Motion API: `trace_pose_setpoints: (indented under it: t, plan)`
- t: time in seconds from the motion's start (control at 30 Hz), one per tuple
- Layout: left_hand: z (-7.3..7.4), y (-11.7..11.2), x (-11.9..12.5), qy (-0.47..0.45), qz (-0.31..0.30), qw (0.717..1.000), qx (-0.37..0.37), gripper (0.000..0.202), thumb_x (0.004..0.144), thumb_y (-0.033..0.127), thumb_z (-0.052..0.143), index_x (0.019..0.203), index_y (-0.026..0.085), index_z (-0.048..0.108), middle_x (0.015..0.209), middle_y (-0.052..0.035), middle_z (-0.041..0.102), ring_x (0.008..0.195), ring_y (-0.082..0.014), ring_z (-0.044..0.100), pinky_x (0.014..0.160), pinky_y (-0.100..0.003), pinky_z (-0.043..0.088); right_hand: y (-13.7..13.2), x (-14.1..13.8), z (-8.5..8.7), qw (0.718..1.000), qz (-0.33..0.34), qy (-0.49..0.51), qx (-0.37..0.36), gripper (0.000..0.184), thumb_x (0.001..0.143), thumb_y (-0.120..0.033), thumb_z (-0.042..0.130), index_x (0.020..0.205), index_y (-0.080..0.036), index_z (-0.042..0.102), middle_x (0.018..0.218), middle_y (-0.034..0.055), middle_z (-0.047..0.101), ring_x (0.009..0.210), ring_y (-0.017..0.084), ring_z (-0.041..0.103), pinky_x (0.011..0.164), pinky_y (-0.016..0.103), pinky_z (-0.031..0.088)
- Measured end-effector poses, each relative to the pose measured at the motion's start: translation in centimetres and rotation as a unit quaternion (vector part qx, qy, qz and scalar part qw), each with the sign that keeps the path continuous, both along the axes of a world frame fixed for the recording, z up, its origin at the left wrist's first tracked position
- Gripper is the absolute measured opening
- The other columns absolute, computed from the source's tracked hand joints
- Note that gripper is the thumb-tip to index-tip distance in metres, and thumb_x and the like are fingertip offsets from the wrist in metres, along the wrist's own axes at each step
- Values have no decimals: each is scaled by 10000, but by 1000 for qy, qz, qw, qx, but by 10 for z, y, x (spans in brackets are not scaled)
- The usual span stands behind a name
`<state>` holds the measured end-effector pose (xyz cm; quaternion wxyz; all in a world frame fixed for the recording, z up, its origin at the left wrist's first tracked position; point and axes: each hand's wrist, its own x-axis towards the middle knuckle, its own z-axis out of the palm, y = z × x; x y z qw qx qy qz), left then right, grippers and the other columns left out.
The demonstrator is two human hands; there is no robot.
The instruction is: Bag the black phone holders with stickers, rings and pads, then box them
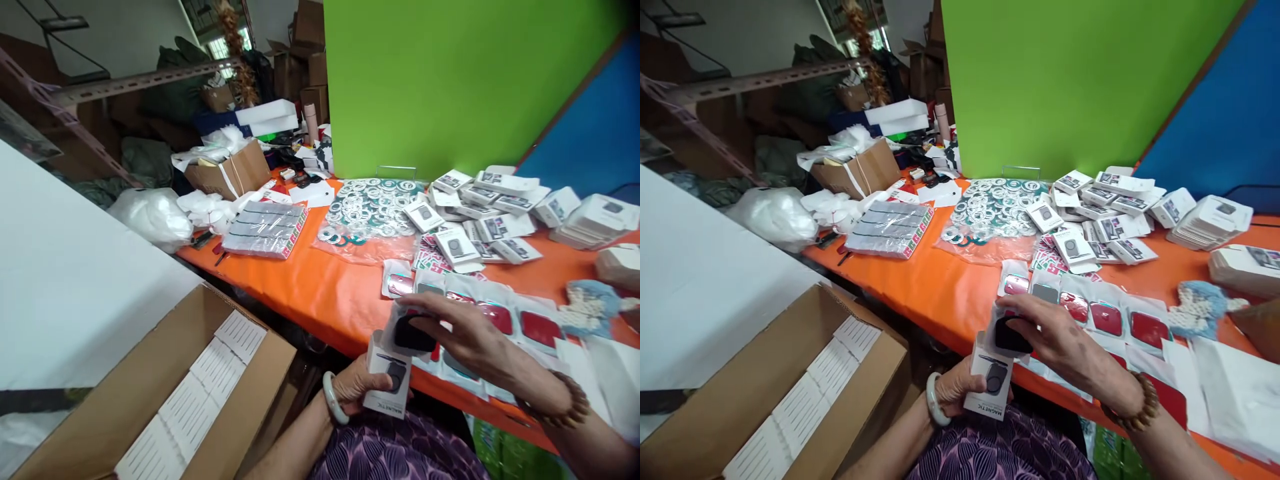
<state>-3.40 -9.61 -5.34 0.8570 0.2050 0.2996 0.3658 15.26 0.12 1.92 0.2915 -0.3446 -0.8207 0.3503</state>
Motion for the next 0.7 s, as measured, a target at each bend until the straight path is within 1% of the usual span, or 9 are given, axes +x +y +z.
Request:
trace_pose_setpoints:
  t: [0.13,0.2,0.27,0.33,0.47,0.53,0.6,0.67,0.7]
  plan:
    - [4,-2,6,11,-53,999,-3,672,410,400,903,978,134,659,883,-65,676,697,-148,604,650,-247,435,-9,0,16,998,33,-60,5,315,885,-210,503,1178,-266,606,1118,62,682,970,221,654,831,360,536]
    - [6,-3,10,2,-76,997,0,685,394,397,906,981,143,662,936,-71,676,767,-177,615,687,-261,429,-12,-2,20,997,43,-71,1,307,875,-186,509,1155,-254,614,1095,59,687,971,218,649,859,374,520]
    - [6,-4,14,-12,-103,995,8,703,390,416,902,991,142,661,981,-94,675,830,-217,622,702,-277,422,-13,-4,19,997,48,-63,-20,291,868,-177,518,1132,-239,623,1058,60,696,957,213,650,865,376,513]
    - [4,-6,16,-20,-113,993,10,725,376,415,904,998,139,657,980,-99,672,848,-226,618,711,-280,417,-15,-5,13,997,34,-40,-55,266,868,-192,528,1111,-227,630,1055,62,697,960,207,650,868,372,512]
    - [-5,-11,16,-10,-103,995,5,731,337,362,920,982,140,659,863,-49,653,762,-170,580,696,-258,414,-29,-5,-8,993,-30,28,-114,243,881,-242,532,1105,-213,623,1065,61,691,971,194,646,880,364,514]
    - [-10,-14,15,-4,-107,994,-2,698,356,358,917,967,138,663,833,-41,644,739,-158,566,682,-253,418,-42,-5,-18,990,-67,51,-114,250,885,-255,535,1121,-221,611,1073,61,684,980,195,640,886,369,511]
    - [-13,-16,16,4,-105,994,-9,674,380,365,910,966,141,662,832,-44,645,739,-159,567,688,-258,427,-55,-4,-24,988,-101,65,-93,234,891,-256,528,1106,-229,614,1058,64,683,975,200,636,892,384,506]
    - [-15,-18,16,18,-98,995,-11,675,391,376,906,976,148,657,842,-48,647,754,-167,577,703,-270,438,-65,-2,-28,987,-121,78,-76,209,892,-255,521,1071,-233,625,1028,67,685,958,205,633,892,400,504]
    - [-16,-18,17,27,-96,995,-8,691,382,380,908,983,153,653,845,-48,647,759,-171,582,707,-276,442,-67,-1,-30,985,-124,82,-84,203,889,-261,525,1063,-234,627,1023,66,685,956,207,631,884,398,508]
